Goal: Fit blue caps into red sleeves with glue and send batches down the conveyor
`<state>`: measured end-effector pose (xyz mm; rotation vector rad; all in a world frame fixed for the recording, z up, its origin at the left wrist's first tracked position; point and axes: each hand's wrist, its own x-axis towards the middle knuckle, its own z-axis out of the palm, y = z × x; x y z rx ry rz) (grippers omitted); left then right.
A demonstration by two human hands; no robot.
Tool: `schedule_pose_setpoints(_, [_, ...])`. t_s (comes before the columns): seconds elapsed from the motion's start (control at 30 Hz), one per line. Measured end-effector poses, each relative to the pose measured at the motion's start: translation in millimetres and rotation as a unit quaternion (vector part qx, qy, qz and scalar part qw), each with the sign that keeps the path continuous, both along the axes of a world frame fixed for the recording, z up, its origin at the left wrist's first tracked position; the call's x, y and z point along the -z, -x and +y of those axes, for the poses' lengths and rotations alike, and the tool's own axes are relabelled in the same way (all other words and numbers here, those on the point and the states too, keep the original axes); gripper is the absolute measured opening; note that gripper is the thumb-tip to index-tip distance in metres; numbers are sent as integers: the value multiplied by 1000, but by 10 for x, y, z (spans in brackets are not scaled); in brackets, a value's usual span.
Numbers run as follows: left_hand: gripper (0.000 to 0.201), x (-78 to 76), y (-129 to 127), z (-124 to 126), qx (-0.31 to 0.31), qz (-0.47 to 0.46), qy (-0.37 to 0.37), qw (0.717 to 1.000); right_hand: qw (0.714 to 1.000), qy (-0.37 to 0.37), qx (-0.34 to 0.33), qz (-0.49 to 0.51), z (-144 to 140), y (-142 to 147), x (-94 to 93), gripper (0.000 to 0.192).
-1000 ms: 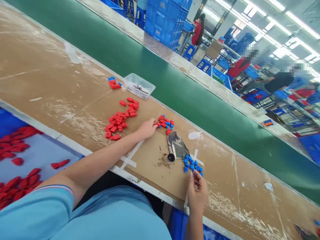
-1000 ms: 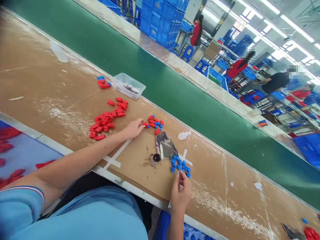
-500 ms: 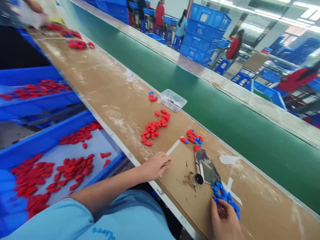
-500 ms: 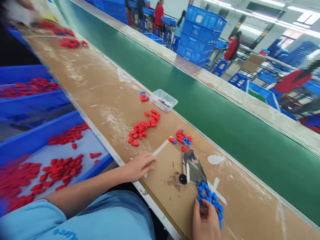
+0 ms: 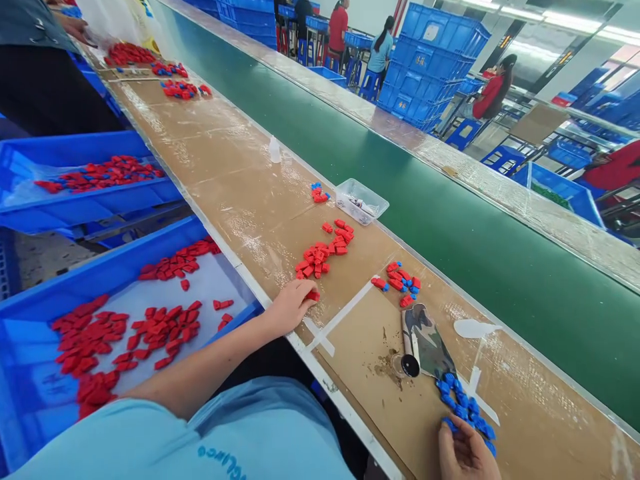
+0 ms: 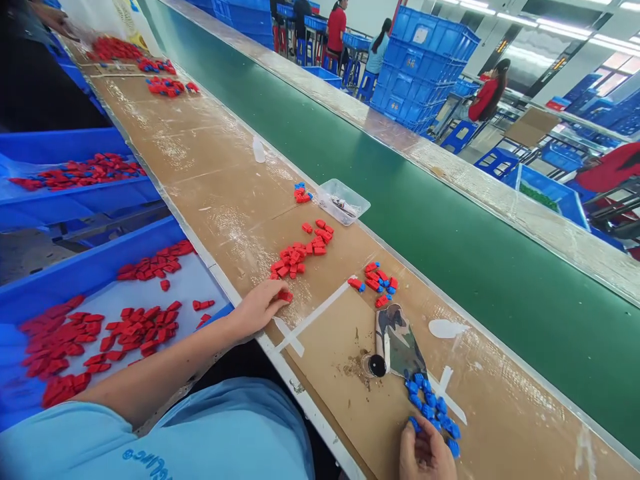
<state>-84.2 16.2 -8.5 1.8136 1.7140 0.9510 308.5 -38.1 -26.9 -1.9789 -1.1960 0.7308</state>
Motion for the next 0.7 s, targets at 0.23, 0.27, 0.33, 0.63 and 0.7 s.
schedule_pose_setpoints(0.23, [16,-150,-224,-78,134,-188,-41,972,996,-71,30,50,-78,176,-115,54])
schedule_pose_setpoints(0.27, [14,-171,-255,-78,149,-174,-50,972,996,-71,26,54,-93,222,-158,55])
schedule_pose_setpoints(0.33, [13,-194,-320,-76,176,-147,-66,971,996,-70,7,50,-113,312,-229,55])
schedule_pose_setpoints(0.63, [15,-54,-862,-92,260,-243,7,934,987,-131,-95,22,48,630,-370,36])
schedule_pose_setpoints(0.7, [12,-26,-981,-88,255,-246,29,935,976,-153,-128,-87,106,662,-434,32])
